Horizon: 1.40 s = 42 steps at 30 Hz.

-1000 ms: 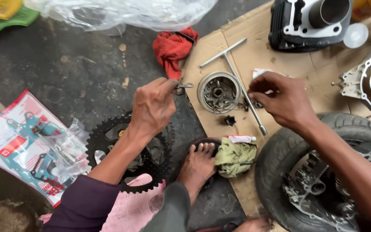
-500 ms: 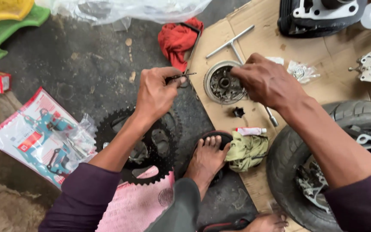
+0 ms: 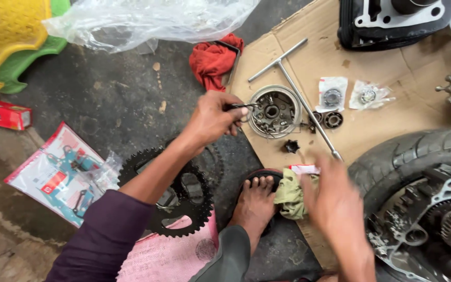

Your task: Disassembling and inspecting internal motorcycle engine components.

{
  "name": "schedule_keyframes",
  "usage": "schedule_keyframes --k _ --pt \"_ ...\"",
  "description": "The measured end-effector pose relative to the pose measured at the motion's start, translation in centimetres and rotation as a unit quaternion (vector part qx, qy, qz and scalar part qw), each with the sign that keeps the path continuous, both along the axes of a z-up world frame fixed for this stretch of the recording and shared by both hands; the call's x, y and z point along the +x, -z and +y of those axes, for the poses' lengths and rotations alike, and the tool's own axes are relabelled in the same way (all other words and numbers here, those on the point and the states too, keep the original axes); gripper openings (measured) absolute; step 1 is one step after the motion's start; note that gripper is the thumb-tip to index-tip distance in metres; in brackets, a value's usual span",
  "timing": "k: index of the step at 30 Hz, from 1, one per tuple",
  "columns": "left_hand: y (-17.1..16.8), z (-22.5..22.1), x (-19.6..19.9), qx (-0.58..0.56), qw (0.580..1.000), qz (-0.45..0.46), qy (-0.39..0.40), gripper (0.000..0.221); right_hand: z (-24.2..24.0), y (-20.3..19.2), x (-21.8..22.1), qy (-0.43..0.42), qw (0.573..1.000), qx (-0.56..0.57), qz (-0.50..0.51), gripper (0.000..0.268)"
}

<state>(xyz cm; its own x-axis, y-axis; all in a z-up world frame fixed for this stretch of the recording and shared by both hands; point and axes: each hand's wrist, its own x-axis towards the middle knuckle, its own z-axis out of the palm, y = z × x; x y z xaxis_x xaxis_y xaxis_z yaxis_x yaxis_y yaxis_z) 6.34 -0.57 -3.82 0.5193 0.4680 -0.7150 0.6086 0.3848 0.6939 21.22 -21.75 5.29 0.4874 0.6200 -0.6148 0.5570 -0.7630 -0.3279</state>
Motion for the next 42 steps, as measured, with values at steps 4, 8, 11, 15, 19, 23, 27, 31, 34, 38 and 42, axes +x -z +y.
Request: schedule_keyframes --k 4,8,11,15,19,23,27,31,34,38,42 --pt "1.0 0.2 0.9 -0.019 0.999 -0.011 0.025 0.017 -4.6 0.6 -3.3 0.0 0.987 -0.157 0.032 0.059" --pt "1.2 -0.1 2.1 -0.089 0.995 -0.039 0.015 0.019 -9.9 6.7 -5.3 0.014 0.994 -0.106 0.017 0.054" --pt "1.3 -1.4 3.1 -0.06 0.996 -0.055 0.027 0.017 -11.4 9.0 -4.9 0.007 1.0 -0.002 -0.013 0.046" --pt "0.7 -4.6 4.3 0.076 0.982 -0.049 0.166 0.021 -10.9 8.9 -4.5 0.027 0.999 0.032 -0.017 0.022" --pt "1.8 -10.2 5.5 0.177 0.948 -0.106 0.242 0.024 -12.0 9.0 -4.6 0.047 0.998 0.046 -0.021 0.013" --pt "2.1 -13.5 7.2 0.205 0.933 -0.046 0.292 0.019 -13.1 8.7 -5.1 0.049 0.998 0.039 -0.004 0.023" --pt "3.1 -14.3 8.4 0.256 0.911 -0.061 0.316 0.028 -13.0 8.1 -5.4 0.069 0.997 0.04 -0.001 0.022" --pt "3.7 -14.9 8.2 0.311 0.896 -0.095 0.302 0.04 -13.0 8.2 -5.4 0.079 0.995 0.055 0.001 0.02" --pt "1.0 -13.6 8.0 0.253 0.912 -0.04 0.319 0.037 -13.0 8.2 -5.2 0.081 0.994 0.078 0.001 0.02" --pt "-0.8 -13.3 5.0 0.234 0.898 -0.041 0.371 0.054 -13.1 8.0 -5.0 0.09 0.992 0.092 0.015 0.022" --pt "-1.8 -14.4 1.4 0.22 0.888 -0.04 0.403 0.046 -13.2 6.9 -4.9 0.15 0.986 0.063 0.018 0.018"
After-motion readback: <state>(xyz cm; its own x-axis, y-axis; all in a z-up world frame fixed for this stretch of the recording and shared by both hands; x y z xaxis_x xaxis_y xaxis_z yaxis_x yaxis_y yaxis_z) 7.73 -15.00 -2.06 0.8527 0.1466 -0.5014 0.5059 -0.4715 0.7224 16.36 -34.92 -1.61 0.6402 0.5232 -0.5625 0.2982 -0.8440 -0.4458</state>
